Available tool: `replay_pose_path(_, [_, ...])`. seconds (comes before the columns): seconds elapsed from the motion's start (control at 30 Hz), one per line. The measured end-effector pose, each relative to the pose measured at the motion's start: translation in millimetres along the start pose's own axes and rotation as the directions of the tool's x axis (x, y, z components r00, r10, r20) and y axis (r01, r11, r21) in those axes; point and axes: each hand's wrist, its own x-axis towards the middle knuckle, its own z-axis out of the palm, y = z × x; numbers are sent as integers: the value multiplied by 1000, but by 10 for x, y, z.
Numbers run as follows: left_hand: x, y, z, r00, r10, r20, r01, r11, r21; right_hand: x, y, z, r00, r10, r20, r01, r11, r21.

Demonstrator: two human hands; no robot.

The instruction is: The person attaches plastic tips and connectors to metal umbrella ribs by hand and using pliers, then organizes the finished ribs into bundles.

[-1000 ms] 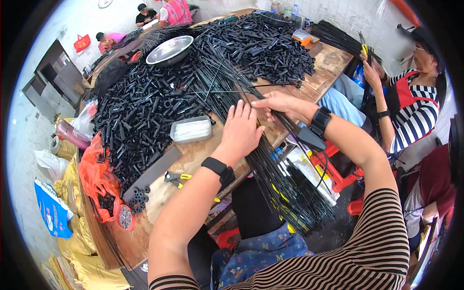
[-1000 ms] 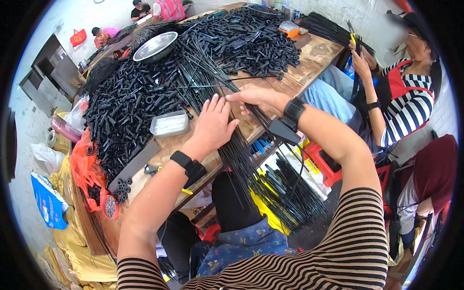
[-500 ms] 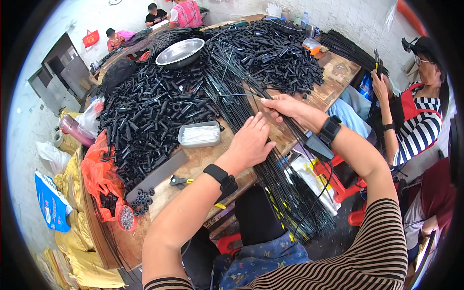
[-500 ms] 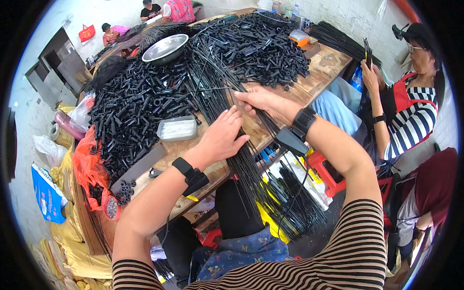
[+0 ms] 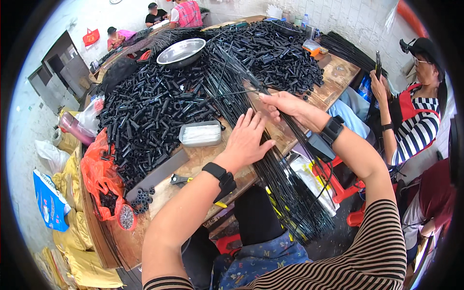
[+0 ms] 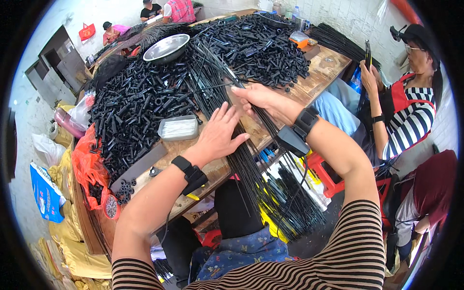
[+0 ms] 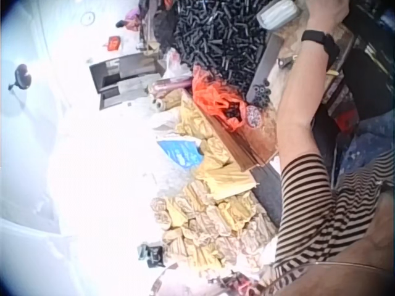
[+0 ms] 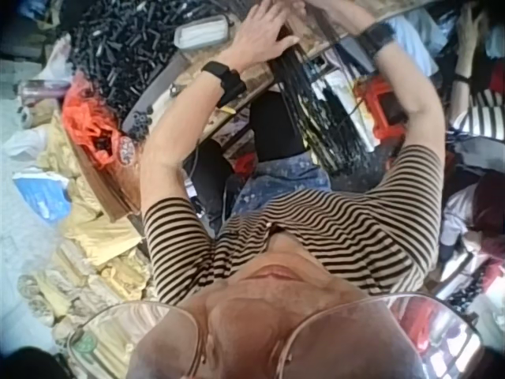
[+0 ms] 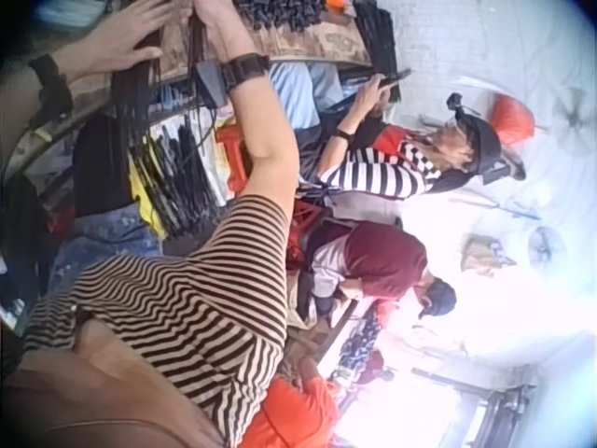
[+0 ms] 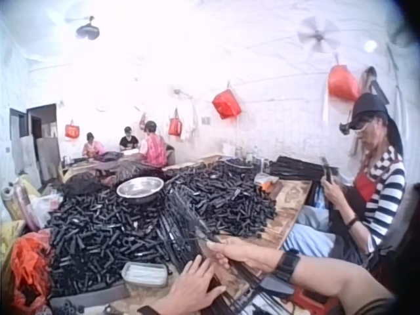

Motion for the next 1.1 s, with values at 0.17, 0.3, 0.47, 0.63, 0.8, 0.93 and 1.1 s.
replay_pose_path(0.17, [-71, -93, 10, 972, 19, 235, -31, 998, 47, -196, -291, 173, 997, -58, -57, 57, 998, -25])
replay_pose_path(0.3, [-94, -104, -23, 967, 34, 254, -35, 999, -1, -270, -467, 164, 989, -124, -87, 120, 992, -48])
replay_pose_path(0.47, [-69, -87, -74, 939, 61, 340, -59, 998, -15, -162, -718, 14, 979, -137, -148, 124, 988, -93])
replay_pose_path(0.63, [-115, -143, -60, 936, 56, 349, -47, 998, -36, -322, -974, 149, 980, -155, -127, 144, 986, -88])
replay_pose_path(0.8, [-194, -155, -9, 949, 58, 309, -48, 998, -42, -265, -1452, 292, 890, -429, -157, 402, 899, -176])
replay_pose_path(0.93, [-152, -112, -16, 943, 88, 320, -73, 996, -59, -69, -1866, 259, 815, -563, -136, 543, 825, -157])
replay_pose_path(1.1, [-321, -164, -182, 967, 45, 249, -38, 999, -35, -178, -1986, 1036, 603, -786, -134, 760, 617, -202])
